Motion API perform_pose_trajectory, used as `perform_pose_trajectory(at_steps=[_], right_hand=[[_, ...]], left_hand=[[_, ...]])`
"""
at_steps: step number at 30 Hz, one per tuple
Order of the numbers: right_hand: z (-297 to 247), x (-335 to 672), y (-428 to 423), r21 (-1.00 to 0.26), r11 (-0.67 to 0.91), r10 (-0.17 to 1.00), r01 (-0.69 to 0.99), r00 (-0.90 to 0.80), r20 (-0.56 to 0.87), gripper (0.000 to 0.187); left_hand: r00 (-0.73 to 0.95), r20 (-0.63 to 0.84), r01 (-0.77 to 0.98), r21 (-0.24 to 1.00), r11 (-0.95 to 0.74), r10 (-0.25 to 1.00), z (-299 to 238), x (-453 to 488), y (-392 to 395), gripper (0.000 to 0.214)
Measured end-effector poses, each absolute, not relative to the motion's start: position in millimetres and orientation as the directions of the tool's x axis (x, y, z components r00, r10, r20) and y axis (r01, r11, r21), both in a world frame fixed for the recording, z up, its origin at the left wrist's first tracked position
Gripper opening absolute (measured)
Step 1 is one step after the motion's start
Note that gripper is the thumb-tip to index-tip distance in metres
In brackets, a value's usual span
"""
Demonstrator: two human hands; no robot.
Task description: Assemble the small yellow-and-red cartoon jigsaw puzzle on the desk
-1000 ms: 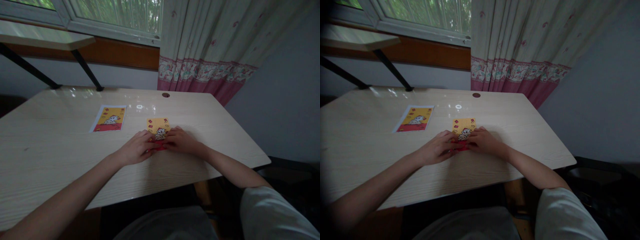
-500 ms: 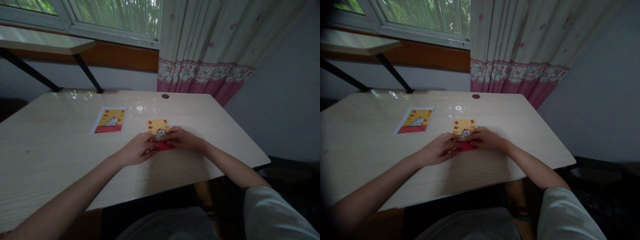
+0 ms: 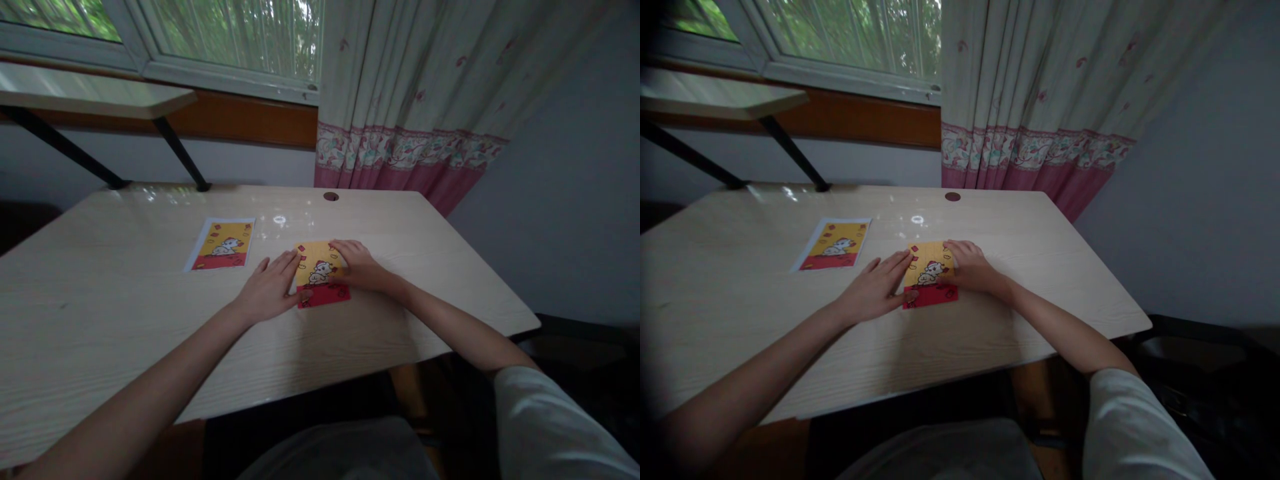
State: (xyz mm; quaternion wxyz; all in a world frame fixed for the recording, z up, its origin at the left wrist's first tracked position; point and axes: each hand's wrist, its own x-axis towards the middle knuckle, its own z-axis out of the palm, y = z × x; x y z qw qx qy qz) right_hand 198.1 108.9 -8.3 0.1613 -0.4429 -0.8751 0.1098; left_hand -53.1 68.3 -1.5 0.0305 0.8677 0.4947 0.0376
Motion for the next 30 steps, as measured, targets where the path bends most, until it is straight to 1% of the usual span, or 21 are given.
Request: perform_pose_trajectory(at_steps=[4,6,9,11,16,22,26,30], right_hand=[[-5.1,187.7,127.9,-0.313,0.481,0.875,0.819,-0.471,0.111,0.082],[-2.1,181.1,133.8,-0.288,0.469,0.879,0.835,-0.475,0.054,0.076],[1.7,171.5,132.1,-0.243,0.567,0.808,0.787,-0.589,-0.024,0.064],[2.8,167.0,124.7,-0.224,0.635,0.751,0.740,-0.659,-0.050,0.061],[3.0,165.6,100.6,-0.204,0.708,0.684,0.676,-0.728,-0.042,0.065],[1.8,174.9,74.6,-0.210,0.803,0.569,0.558,-0.822,-0.006,0.065],[1.6,183.6,57.6,-0.216,0.803,0.570,0.555,-0.822,0.006,0.064],[8.1,193.4,47.3,-0.247,0.814,0.541,0.526,-0.841,-0.008,0.064]], left_hand=[[0.511,0.032,0.857,0.066,-0.512,0.859,-2.4,-53.4,67.3,0.077],[0.507,0.026,0.860,0.049,-0.507,0.862,-4.3,-54.0,66.2,0.077],[0.487,0.003,0.873,0.023,-0.487,0.873,-6.1,-53.8,64.0,0.075],[0.482,-0.007,0.876,0.014,-0.482,0.876,-5.8,-52.7,62.8,0.075],[0.480,-0.008,0.877,-0.004,-0.480,0.877,-3.6,-50.1,62.1,0.077],[0.484,0.010,0.875,0.004,-0.484,0.875,-3.9,-51.0,62.1,0.074],[0.499,0.023,0.865,0.034,-0.500,0.866,-5.5,-51.5,62.6,0.074],[0.506,0.049,0.859,0.067,-0.508,0.861,-6.1,-51.9,63.0,0.073]])
